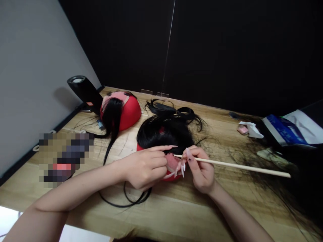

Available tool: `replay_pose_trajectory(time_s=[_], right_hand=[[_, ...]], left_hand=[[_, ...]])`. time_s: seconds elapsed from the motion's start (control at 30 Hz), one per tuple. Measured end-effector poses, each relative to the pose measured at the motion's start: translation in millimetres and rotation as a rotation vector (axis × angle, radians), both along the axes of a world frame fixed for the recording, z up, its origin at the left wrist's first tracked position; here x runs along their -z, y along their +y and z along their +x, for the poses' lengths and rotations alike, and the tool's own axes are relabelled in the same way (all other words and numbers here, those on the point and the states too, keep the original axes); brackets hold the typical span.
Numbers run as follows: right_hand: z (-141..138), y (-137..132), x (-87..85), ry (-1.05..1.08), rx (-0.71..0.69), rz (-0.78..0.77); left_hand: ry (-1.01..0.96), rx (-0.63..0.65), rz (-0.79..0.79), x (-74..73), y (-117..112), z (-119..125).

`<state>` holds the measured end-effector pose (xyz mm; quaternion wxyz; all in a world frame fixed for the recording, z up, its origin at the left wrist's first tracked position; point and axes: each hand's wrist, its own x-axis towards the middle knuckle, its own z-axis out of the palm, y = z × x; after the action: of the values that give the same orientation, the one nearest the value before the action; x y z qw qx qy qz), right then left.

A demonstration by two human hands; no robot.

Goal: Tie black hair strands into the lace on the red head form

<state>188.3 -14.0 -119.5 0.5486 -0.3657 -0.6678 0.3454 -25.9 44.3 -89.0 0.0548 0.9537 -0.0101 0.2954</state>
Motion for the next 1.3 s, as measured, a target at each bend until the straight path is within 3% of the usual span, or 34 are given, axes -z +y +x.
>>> replay_pose_trajectory(time_s=[0.17, 0.43, 0.87, 1.3], right_hand=[[0.7, -0.9, -2.7, -0.013, -0.018, -0.025], [-6.3, 4.3, -1.3, -0.030, 0.124, 0.103], [-6.2, 5.8, 5.2, -0.041, 0.146, 0.144], [-8.6, 5.1, 1.7, -0.035, 0.162, 0.073]], left_hand=[[-0.006, -0.005, -0.064, -1.8, -0.4, -0.3], [-0.019, -0.024, -0.095, -3.2, -1.9, 0.8], [-0.020, -0.025, -0.089, -2.3, -1.9, 0.8], [-0.005, -0.032, -0.074, -0.5, -2.1, 0.7]])
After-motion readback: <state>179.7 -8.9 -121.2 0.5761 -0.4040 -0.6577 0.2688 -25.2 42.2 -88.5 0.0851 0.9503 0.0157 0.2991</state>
